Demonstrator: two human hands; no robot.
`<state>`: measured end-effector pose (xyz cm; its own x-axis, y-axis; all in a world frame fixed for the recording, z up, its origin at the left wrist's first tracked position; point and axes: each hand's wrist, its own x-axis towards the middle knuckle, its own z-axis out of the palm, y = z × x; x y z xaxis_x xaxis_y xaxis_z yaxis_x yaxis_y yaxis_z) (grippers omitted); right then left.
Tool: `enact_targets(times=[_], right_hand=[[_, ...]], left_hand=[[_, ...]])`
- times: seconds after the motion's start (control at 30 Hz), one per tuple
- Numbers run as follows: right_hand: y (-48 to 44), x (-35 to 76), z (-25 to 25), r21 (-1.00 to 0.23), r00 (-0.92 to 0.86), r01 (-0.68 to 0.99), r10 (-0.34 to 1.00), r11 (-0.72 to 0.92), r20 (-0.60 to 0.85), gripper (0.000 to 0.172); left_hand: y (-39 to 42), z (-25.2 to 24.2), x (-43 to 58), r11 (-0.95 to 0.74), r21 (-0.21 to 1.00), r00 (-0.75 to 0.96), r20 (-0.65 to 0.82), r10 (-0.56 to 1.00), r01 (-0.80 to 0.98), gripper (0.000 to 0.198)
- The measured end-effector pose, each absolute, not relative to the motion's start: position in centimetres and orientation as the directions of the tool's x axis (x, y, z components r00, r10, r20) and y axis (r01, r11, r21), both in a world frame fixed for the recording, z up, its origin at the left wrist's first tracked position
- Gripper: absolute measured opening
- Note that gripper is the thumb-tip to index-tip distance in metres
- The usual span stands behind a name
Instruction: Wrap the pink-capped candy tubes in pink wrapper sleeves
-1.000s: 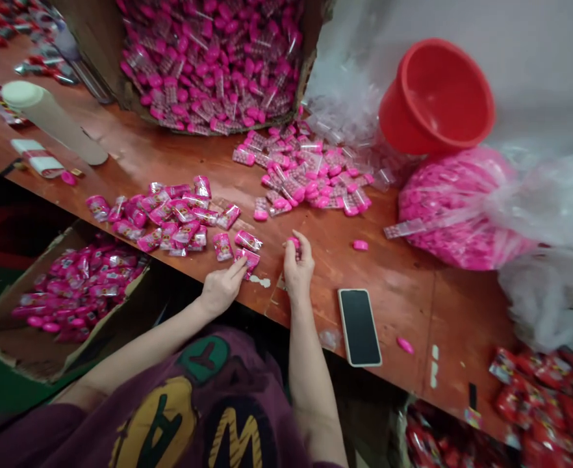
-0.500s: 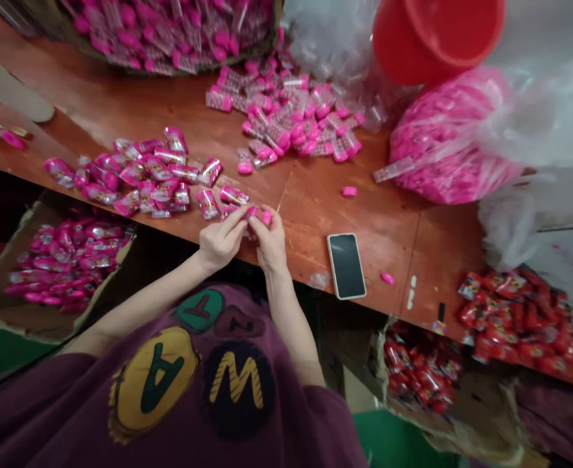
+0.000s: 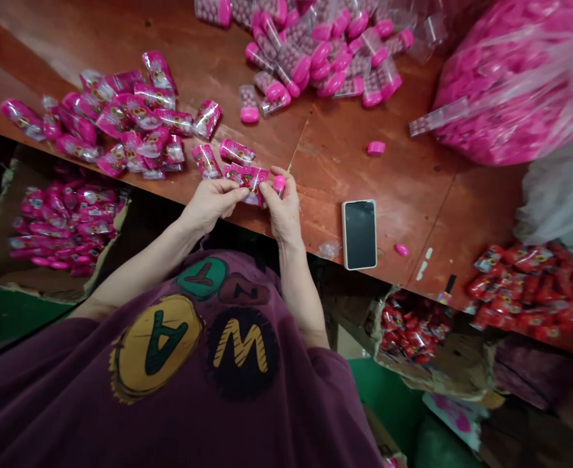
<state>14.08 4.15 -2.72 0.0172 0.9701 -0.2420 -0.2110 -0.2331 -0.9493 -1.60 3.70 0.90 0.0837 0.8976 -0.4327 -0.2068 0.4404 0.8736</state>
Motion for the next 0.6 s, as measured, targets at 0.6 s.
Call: enact_targets(times=[0.6], right_hand=[[4.0, 15.1, -3.8, -0.992, -0.102, -0.018, 0.987, -0.126, -0.123, 0.058]], left_hand=[[4.6, 0.7, -1.8, 0.530, 0.797, 0.022, -0.548, 0.836, -0.291, 0.017]])
